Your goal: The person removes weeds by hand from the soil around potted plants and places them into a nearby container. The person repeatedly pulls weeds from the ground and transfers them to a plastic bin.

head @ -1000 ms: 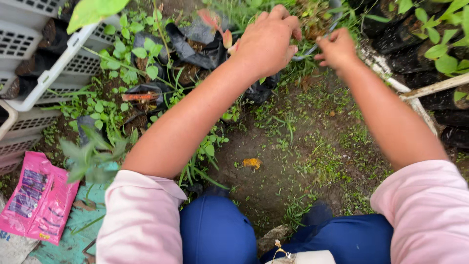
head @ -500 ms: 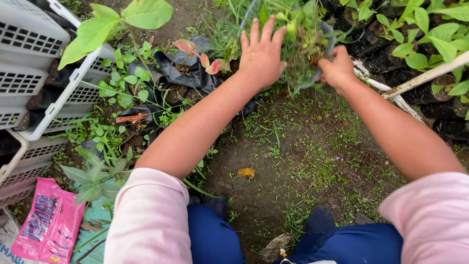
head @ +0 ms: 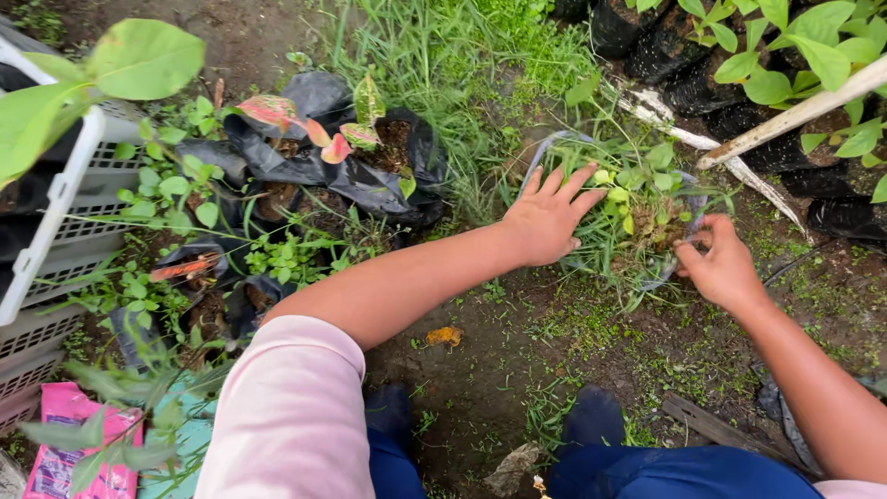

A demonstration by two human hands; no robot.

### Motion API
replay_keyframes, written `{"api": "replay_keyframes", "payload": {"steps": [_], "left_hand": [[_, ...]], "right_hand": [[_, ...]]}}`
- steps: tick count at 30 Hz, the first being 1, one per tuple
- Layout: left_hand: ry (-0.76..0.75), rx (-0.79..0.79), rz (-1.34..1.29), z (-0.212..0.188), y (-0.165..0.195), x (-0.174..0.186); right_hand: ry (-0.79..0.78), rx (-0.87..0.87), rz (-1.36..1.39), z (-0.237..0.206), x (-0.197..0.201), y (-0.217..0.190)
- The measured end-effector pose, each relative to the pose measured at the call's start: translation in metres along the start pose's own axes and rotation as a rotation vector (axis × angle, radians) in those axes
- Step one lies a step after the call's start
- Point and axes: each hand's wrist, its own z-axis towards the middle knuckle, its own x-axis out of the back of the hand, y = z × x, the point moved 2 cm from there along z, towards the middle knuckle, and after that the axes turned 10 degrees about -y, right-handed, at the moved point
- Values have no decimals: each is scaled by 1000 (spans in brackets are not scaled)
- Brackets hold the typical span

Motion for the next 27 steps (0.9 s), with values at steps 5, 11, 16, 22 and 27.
{"api": "replay_keyframes", "payload": {"steps": [5,11,16,22,27], "left_hand": [[52,-7,-35,11,-2,-23],[-198,110,-11,35,-4,-43],[-358,125,25,49,-3,-52],[-348,219,-32,70,-21,-33],[-393,384,-33,79,-14,-24]], "right_hand": [[398,373,-307,-9,25,-82],[167,656,-645,23,-28,-133],[-20,490,-799,43,-72,-107],[-277,398,-870,101,-90,-106],[-474,334,-930,122,-82,-116]]}}
